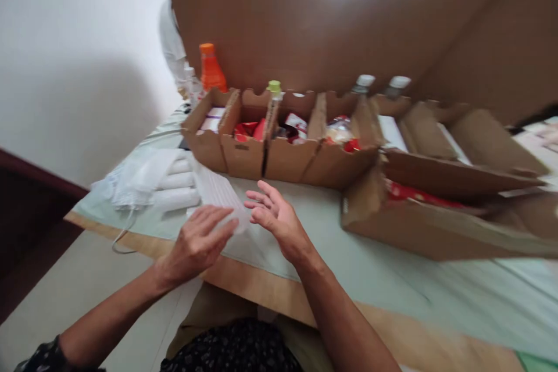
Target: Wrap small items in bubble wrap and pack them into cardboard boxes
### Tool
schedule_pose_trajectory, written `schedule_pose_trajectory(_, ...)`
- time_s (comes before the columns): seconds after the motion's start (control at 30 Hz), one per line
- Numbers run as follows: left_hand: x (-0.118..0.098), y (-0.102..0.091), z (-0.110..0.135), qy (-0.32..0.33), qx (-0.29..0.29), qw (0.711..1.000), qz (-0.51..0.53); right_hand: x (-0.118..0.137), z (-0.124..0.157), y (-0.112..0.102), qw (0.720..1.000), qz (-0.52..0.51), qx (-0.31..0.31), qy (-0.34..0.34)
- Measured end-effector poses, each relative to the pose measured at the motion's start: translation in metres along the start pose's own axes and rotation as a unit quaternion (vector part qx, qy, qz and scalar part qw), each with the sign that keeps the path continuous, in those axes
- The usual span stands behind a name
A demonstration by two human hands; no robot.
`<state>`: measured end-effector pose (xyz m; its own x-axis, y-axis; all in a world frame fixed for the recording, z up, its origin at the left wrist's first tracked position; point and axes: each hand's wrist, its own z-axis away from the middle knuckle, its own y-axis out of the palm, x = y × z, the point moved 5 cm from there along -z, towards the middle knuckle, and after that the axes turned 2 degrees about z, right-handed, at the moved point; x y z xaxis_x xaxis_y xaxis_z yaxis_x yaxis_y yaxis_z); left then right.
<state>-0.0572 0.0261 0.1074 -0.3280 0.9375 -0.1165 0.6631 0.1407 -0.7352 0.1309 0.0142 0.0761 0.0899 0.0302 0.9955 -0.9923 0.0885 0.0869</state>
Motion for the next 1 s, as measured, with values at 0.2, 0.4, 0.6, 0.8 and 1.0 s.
schedule_pose_trajectory(0.2,-0.08,0.088,0.014,0.143,0.113,0.977,0.11,-0.034,0.101,-0.093,0.947,0.044,-0.316,0.033)
schedule_pose_trajectory(0.4,-0.112,0.14,0.017,0.117,0.198,0.969,0.094,-0.05,0.221,-0.156,0.85,0.157,-0.503,0.008)
schedule_pose_trajectory(0.6,-0.112,0.122,-0.003,0.015,0.265,0.96,0.094,-0.025,0.21,-0.129,0.809,0.445,-0.369,-0.106)
schedule_pose_trajectory(0.8,-0.098,0.145,0.006,0.04,0.301,0.952,0.043,-0.068,0.129,-0.087,0.785,0.603,-0.096,-0.106)
schedule_pose_trajectory(1.0,-0.066,0.14,0.037,0.043,0.35,0.936,0.019,-0.087,0.196,-0.146,0.717,0.675,-0.175,-0.012)
